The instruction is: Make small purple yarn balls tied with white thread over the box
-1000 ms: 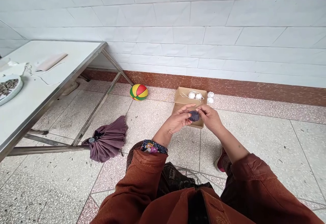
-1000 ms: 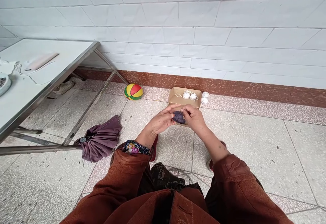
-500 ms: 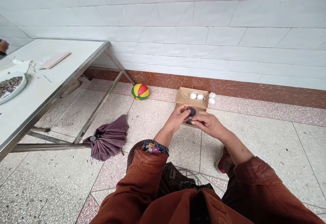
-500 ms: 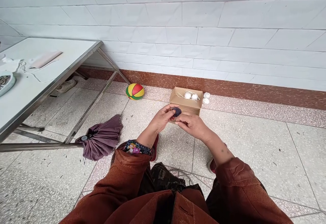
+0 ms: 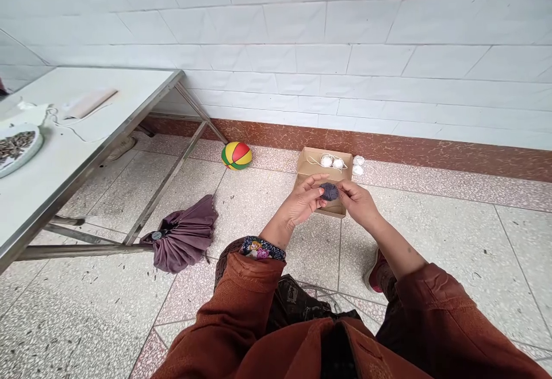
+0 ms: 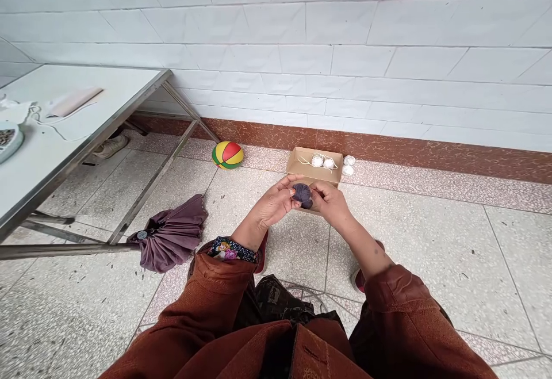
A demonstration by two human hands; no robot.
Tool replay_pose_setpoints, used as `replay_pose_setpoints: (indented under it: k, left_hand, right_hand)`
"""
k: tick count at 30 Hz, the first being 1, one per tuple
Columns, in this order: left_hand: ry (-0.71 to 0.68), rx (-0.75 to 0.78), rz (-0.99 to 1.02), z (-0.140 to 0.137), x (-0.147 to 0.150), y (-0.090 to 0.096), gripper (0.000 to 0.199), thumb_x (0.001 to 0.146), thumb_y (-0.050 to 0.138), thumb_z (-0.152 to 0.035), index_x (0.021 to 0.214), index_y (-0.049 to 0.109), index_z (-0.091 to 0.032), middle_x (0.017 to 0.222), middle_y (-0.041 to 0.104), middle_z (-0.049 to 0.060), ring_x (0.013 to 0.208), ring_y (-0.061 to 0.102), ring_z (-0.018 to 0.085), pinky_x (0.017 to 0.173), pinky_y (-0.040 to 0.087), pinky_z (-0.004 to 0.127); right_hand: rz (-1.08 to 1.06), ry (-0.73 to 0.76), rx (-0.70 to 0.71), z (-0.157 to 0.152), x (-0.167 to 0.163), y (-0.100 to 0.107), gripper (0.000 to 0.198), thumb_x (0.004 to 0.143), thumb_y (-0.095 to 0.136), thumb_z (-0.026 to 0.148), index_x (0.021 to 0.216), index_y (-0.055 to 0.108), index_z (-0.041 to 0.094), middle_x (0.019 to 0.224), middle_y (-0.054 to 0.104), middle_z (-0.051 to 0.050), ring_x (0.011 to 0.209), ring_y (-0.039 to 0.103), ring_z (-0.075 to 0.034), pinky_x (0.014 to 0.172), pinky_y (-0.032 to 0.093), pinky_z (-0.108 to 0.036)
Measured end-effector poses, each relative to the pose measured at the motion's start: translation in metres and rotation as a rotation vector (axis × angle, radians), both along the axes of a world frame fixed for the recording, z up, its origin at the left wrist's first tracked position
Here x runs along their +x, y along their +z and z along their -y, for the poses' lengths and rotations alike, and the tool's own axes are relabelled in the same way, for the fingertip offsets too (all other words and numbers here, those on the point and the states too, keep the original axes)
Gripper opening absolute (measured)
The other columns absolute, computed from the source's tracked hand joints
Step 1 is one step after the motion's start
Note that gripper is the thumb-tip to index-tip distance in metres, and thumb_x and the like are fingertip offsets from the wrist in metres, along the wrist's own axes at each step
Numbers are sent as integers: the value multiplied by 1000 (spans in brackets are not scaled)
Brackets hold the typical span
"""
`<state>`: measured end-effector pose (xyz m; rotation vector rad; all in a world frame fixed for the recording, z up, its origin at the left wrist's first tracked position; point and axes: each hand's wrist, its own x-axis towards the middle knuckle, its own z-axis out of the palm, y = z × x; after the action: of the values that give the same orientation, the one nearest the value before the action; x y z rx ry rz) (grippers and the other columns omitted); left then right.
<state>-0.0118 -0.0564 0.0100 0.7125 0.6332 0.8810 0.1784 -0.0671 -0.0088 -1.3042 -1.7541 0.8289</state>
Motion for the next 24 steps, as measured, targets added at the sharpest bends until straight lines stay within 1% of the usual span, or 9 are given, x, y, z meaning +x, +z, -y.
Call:
replay_pose_setpoints:
  k: [3, 6, 8, 10, 14, 18, 21, 24]
  left_hand:
    - [84, -23, -13, -2, 0, -4, 47, 75, 82, -29, 118, 66, -19, 95, 67, 2, 74, 58, 8, 69, 45, 24]
    - [166, -23, -86, -4, 1, -7, 41, 74, 80, -26, 111, 66, -17, 90, 65, 0, 69, 58, 7, 68, 46, 23]
    - [184, 5, -153, -4, 2, -8, 37, 74, 78, -23, 108, 66, -16, 92, 66, 1, 72, 59, 8, 70, 47, 24]
    - [165, 31, -206, -4, 3, -7, 34, 74, 76, -22, 106, 66, -15, 95, 68, 2, 77, 61, 10, 72, 48, 25]
    - [102, 62, -296, -3, 4, -5, 29, 73, 75, -22, 100, 68, -15, 95, 69, 3, 77, 60, 10, 73, 48, 26]
    - [15, 114, -376, -1, 6, -3, 27, 69, 77, -18, 94, 68, -14, 93, 68, 3, 82, 60, 11, 79, 47, 27]
    - [-56, 119, -330, 2, 5, -3, 27, 69, 78, -19, 92, 65, -14, 89, 67, 2, 81, 60, 11, 81, 46, 28]
    - [-73, 101, -221, 4, 3, -4, 36, 68, 79, -17, 102, 64, -17, 90, 66, 1, 82, 60, 11, 76, 46, 26]
  right_hand:
    - [113, 75, 69, 6, -2, -4, 17, 97, 52, 27, 87, 65, 22, 81, 66, -3, 79, 63, -20, 71, 48, -32]
    - [229, 220, 134, 12, -4, -3, 17, 101, 53, 28, 94, 68, 23, 88, 67, -4, 81, 65, -20, 72, 50, -32]
    - [266, 311, 187, 15, -6, 1, 18, 102, 53, 29, 96, 69, 23, 91, 67, -4, 81, 65, -19, 72, 51, -31]
    - [258, 341, 247, 15, -5, 6, 19, 103, 53, 30, 98, 70, 24, 92, 67, -5, 83, 66, -19, 73, 52, -31]
    - [172, 240, 315, 10, -1, 15, 18, 103, 54, 31, 101, 71, 26, 94, 68, -5, 88, 66, -20, 78, 55, -33]
    - [132, 154, 300, 4, 3, 14, 18, 102, 57, 32, 95, 73, 26, 93, 67, -5, 85, 65, -20, 76, 55, -33]
    - [89, 80, 272, -1, 3, 8, 18, 100, 60, 34, 90, 74, 26, 89, 67, -5, 82, 64, -20, 74, 53, -33]
    - [6, -7, 194, -6, 1, 5, 17, 97, 63, 35, 87, 71, 25, 83, 67, -4, 78, 63, -20, 72, 52, -34]
